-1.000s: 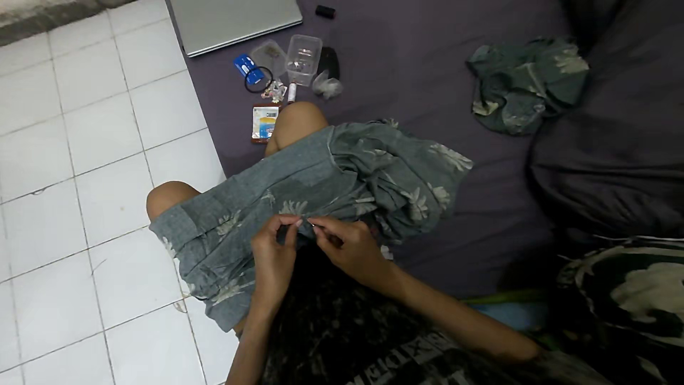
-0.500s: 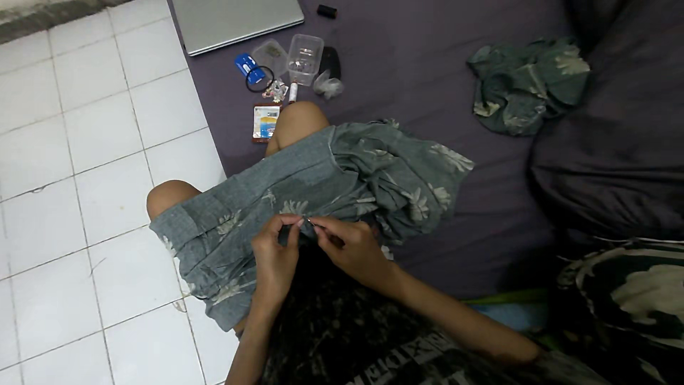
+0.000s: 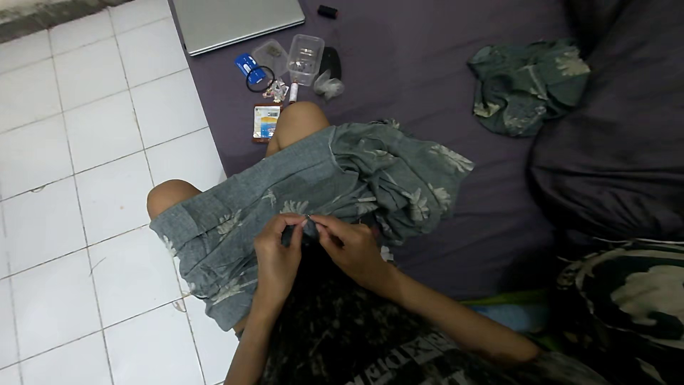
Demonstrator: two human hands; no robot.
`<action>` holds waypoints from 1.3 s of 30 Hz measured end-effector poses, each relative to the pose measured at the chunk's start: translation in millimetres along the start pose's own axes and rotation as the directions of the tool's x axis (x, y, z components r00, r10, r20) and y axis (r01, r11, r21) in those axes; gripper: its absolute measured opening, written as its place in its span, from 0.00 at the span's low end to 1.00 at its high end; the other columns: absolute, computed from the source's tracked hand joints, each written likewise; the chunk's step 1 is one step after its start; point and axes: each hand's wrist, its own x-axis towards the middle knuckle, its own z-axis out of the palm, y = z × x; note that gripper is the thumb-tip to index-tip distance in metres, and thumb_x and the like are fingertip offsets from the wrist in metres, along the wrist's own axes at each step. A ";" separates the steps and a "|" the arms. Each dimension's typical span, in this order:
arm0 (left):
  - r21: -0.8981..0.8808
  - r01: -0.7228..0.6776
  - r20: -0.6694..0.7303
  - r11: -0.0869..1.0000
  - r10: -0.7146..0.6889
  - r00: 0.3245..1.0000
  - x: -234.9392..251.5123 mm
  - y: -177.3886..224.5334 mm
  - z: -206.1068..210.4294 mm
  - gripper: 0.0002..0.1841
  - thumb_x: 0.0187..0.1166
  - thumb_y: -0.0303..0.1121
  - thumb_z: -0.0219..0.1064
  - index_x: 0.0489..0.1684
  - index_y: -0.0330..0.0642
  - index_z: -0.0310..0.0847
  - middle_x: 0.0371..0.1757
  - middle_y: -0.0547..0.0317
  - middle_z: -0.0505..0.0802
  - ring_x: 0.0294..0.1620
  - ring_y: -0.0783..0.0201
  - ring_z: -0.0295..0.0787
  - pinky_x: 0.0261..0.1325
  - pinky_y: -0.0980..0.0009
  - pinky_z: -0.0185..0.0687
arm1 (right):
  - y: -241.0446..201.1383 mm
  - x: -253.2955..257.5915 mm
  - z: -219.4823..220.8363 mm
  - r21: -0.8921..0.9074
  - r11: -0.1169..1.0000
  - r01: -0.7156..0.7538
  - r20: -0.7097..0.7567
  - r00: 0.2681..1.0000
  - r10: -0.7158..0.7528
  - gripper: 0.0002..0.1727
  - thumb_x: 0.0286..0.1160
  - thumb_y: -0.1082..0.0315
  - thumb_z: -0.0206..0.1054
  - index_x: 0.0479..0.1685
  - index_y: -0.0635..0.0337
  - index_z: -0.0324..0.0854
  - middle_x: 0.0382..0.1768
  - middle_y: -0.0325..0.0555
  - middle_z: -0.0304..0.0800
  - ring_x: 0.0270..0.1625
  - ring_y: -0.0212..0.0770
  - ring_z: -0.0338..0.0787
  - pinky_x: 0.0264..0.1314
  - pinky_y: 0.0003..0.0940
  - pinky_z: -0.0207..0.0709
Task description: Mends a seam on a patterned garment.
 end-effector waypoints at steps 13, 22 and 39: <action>-0.032 -0.118 0.028 0.993 0.119 0.993 -0.1 3.4 -1.2 0.03 0.71 0.20 0.69 0.33 0.26 0.88 0.42 0.46 0.95 0.49 0.72 0.92 0.57 0.83 0.83 | 0.8 2.4 2.6 0.089 0.995 -0.036 -0.042 0.998 0.040 0.11 0.80 0.72 0.63 0.43 0.74 0.85 0.15 0.45 0.80 0.16 0.26 0.74 0.24 0.14 0.70; -0.045 -0.125 0.030 0.991 0.127 0.991 -0.5 -0.3 -1.5 0.05 0.75 0.20 0.67 0.36 0.25 0.87 0.44 0.47 0.95 0.50 0.75 0.91 0.58 0.84 0.82 | 5.2 16.6 -11.1 0.150 0.970 -0.193 -0.026 0.980 0.199 0.14 0.81 0.67 0.62 0.42 0.68 0.91 0.34 0.48 0.86 0.31 0.24 0.80 0.35 0.13 0.73; -0.099 -0.068 0.055 0.993 0.073 0.996 -1.1 -3.1 -3.5 0.04 0.75 0.21 0.69 0.38 0.27 0.89 0.42 0.52 0.95 0.46 0.78 0.91 0.56 0.84 0.83 | 23.0 71.9 -60.9 0.581 0.480 -0.658 0.414 0.746 0.522 0.14 0.94 0.68 0.41 0.48 0.57 0.74 0.32 0.31 0.91 0.22 0.20 0.83 0.28 0.15 0.78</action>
